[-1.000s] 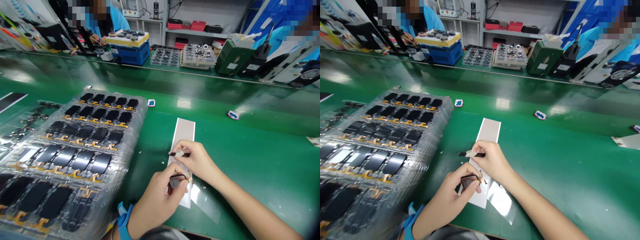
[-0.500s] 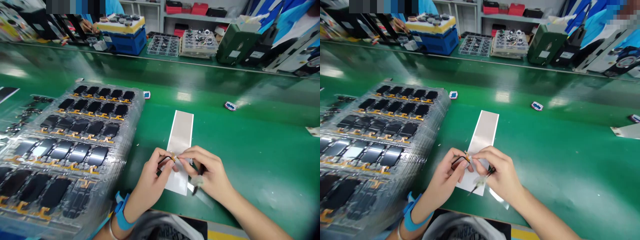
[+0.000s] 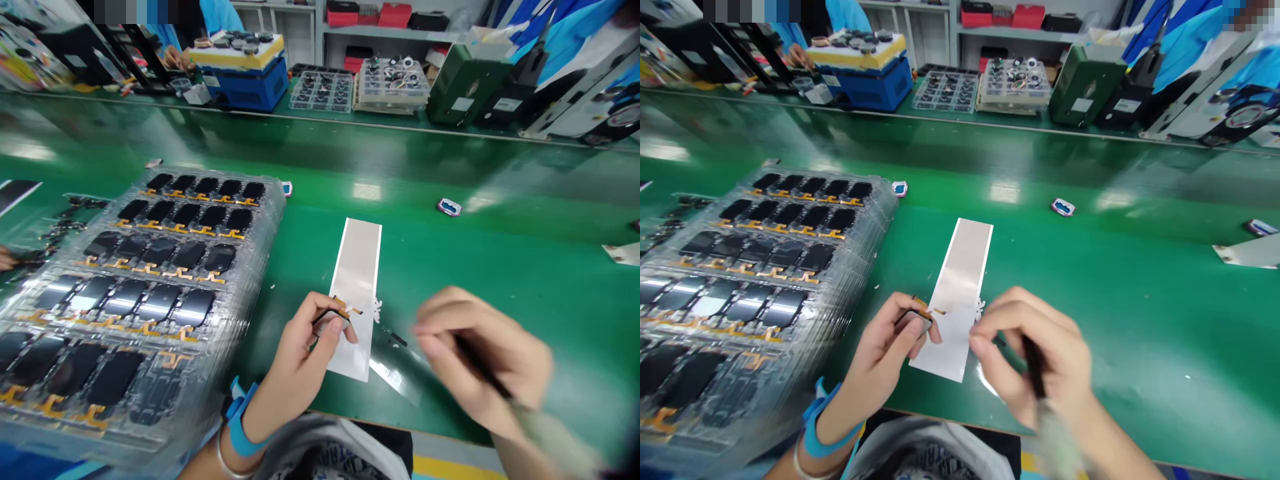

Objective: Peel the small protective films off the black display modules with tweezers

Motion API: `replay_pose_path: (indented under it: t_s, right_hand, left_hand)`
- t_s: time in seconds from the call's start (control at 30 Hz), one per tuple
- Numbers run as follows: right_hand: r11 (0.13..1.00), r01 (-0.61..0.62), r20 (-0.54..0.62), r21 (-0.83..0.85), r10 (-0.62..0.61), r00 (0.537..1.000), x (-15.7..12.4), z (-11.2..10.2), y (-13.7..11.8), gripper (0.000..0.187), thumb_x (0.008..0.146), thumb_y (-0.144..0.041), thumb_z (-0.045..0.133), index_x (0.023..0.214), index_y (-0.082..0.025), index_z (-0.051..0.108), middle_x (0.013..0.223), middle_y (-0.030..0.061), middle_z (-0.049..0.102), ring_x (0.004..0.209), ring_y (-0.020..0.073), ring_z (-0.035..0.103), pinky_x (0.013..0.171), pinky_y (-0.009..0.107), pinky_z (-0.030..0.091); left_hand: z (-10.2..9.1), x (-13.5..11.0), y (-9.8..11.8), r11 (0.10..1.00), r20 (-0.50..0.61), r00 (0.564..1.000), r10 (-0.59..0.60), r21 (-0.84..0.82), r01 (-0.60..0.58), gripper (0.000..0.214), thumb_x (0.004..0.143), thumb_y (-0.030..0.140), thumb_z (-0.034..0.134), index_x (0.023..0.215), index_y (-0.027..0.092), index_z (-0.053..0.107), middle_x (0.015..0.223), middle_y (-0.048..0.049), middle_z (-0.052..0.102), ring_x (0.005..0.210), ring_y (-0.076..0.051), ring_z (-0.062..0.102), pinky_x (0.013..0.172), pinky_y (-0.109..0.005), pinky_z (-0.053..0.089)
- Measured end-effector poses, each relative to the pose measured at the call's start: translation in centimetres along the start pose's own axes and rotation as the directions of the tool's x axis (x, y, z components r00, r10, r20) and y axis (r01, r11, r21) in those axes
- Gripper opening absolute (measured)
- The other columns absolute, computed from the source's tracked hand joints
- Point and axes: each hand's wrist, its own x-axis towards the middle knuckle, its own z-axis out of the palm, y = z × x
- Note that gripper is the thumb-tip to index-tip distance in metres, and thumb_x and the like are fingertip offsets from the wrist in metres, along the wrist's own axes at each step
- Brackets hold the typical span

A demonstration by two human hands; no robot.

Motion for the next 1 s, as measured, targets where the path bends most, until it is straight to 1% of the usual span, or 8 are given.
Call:
replay_pose_path:
  t_s: [0.1, 0.23, 0.37, 0.47, 0.6, 0.7, 0.9, 1.0]
  right_hand:
    - [0.996, 0.086, 0.058, -0.017, -0.085, 0.995, 0.8, 2.7, 1.2, 0.012, 0.087, -0.013, 0.063, 0.090, -0.025, 0.064, 0.076, 0.0014, 0.066, 0.055, 0.0121, 0.056, 0.046, 0.026, 0.043]
    - [0.982, 0.153, 0.095, -0.111, -0.142, 0.985, 0.6, 4.1, 2.5, 0.015, 0.088, -0.012, 0.062, 0.100, -0.021, 0.065, 0.088, 0.0046, 0.069, 0.069, 0.0125, 0.066, 0.052, 0.023, 0.050]
    - [0.953, 0.195, 0.120, -0.230, -0.171, 0.978, 0.2, 4.6, 3.1, 0.012, 0.090, -0.012, 0.062, 0.100, -0.018, 0.066, 0.091, 0.0053, 0.070, 0.078, 0.0129, 0.069, 0.061, 0.022, 0.054]
    - [0.934, 0.214, 0.140, -0.284, -0.181, 0.974, 0.0, 4.8, 3.5, 0.013, 0.092, -0.013, 0.060, 0.102, -0.017, 0.066, 0.093, 0.0057, 0.071, 0.079, 0.0131, 0.070, 0.062, 0.023, 0.055]
    - [0.943, 0.210, 0.146, -0.257, -0.177, 0.973, -0.1, 5.0, 3.7, 0.014, 0.094, -0.014, 0.057, 0.103, -0.019, 0.066, 0.093, 0.0057, 0.071, 0.081, 0.0131, 0.070, 0.064, 0.023, 0.055]
    - [0.954, 0.186, 0.160, -0.233, -0.151, 0.975, 0.0, 4.9, 3.8, 0.014, 0.095, -0.014, 0.055, 0.102, -0.020, 0.066, 0.094, 0.0054, 0.071, 0.082, 0.0132, 0.070, 0.065, 0.023, 0.056]
    - [0.901, 0.246, 0.202, -0.358, -0.183, 0.962, -0.2, 5.4, 4.2, 0.016, 0.096, -0.015, 0.051, 0.100, -0.018, 0.066, 0.090, 0.0065, 0.072, 0.075, 0.0146, 0.069, 0.061, 0.025, 0.053]
    - [0.935, 0.181, 0.177, -0.305, -0.131, 0.975, -0.1, 5.5, 4.2, 0.017, 0.096, -0.016, 0.049, 0.094, -0.019, 0.066, 0.085, 0.0055, 0.070, 0.071, 0.0137, 0.066, 0.058, 0.024, 0.050]
  left_hand:
    - [0.2, 0.6, -0.8, 0.999, 0.051, 0.998, -0.022, 0.030, 0.020, 0.013, 0.103, 0.030, 0.046, 0.098, 0.020, 0.053, 0.077, 0.0005, 0.061, 0.062, -0.010, 0.049, 0.055, -0.021, 0.035]
    - [0.2, 0.8, -1.1, 0.998, 0.048, 0.999, 0.017, 0.057, -0.019, 0.011, 0.102, 0.029, 0.047, 0.099, 0.021, 0.053, 0.078, 0.0007, 0.061, 0.071, -0.011, 0.056, 0.059, -0.021, 0.038]
    - [0.2, 0.5, -1.4, 0.991, 0.030, 0.999, 0.031, 0.129, -0.035, 0.012, 0.102, 0.030, 0.047, 0.102, 0.021, 0.055, 0.070, 0.0035, 0.052, 0.068, -0.012, 0.055, 0.060, -0.021, 0.040]
    - [0.2, 0.4, -1.6, 0.984, 0.021, 0.999, 0.035, 0.174, -0.038, 0.013, 0.102, 0.030, 0.047, 0.104, 0.021, 0.055, 0.075, 0.0029, 0.055, 0.065, -0.011, 0.054, 0.061, -0.021, 0.042]
    - [0.2, 0.5, -1.5, 0.980, 0.020, 0.999, 0.036, 0.194, -0.039, 0.012, 0.101, 0.028, 0.047, 0.102, 0.019, 0.056, 0.074, 0.0030, 0.056, 0.066, -0.012, 0.056, 0.064, -0.022, 0.043]
    - [0.2, 0.5, -1.3, 0.964, 0.012, 0.999, 0.051, 0.261, -0.053, 0.011, 0.101, 0.026, 0.048, 0.099, 0.019, 0.057, 0.071, 0.0034, 0.056, 0.066, -0.013, 0.057, 0.064, -0.022, 0.043]
    - [0.3, 0.7, -1.3, 0.908, -0.007, 0.997, 0.081, 0.413, -0.071, 0.010, 0.098, 0.023, 0.050, 0.098, 0.020, 0.059, 0.072, 0.0028, 0.061, 0.065, -0.013, 0.058, 0.065, -0.023, 0.043]
    - [0.3, 0.7, -1.4, 0.913, -0.005, 0.998, 0.068, 0.405, -0.060, 0.010, 0.098, 0.023, 0.050, 0.098, 0.020, 0.060, 0.078, 0.0014, 0.065, 0.065, -0.013, 0.059, 0.063, -0.023, 0.043]
